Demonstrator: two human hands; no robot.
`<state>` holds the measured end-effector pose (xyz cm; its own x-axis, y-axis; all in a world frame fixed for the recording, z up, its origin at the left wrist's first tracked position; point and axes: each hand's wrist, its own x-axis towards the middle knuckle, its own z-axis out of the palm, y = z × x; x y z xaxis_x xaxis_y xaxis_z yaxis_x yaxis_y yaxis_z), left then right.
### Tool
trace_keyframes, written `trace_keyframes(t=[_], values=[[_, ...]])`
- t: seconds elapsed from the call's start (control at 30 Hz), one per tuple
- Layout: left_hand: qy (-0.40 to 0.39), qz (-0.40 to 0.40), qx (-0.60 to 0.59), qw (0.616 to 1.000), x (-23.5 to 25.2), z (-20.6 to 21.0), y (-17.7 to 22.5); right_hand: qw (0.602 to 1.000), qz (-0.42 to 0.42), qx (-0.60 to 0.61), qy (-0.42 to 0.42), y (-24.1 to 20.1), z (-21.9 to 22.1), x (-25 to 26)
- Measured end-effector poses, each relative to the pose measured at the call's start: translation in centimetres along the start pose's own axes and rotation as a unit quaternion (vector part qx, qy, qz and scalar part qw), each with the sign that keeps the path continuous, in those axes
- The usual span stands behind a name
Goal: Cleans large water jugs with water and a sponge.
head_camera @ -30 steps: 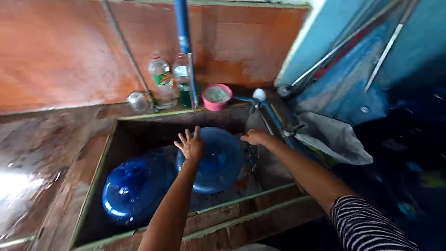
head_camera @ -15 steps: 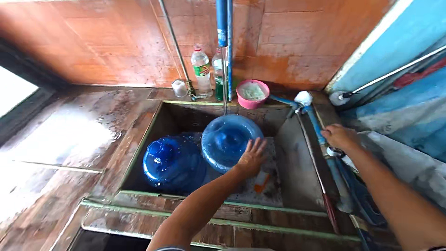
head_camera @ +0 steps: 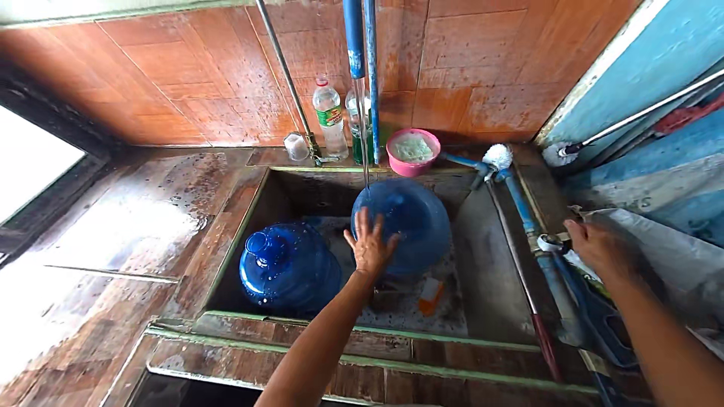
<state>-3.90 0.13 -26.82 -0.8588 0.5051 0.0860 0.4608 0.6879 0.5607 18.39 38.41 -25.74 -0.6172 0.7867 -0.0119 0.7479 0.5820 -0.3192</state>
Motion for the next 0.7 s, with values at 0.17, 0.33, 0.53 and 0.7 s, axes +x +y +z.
trace_keyframes(t=[0.17, 0.33, 0.53, 0.7], values=[[0.084, -0.145, -0.208, 0.964, 0.1, -0.5, -2.5, 0.992, 0.004, -0.033, -0.123, -8.9, -2.0, -0.9], [0.081, -0.198, -0.298, 0.93, -3.5, -1.6, -5.8, 0.902, -0.396, 0.066, -0.159, -27.3, 7.5, -1.1], [0.095, -0.385, -0.441, 0.805, -7.3, -2.6, -8.7, 0.753, -0.479, 0.083, -0.443, -39.6, 11.6, 1.8], [0.086, -0.428, -0.51, 0.741, -8.9, -1.8, -9.6, 0.763, -0.257, 0.274, -0.526, -35.9, 19.2, 3.5]])
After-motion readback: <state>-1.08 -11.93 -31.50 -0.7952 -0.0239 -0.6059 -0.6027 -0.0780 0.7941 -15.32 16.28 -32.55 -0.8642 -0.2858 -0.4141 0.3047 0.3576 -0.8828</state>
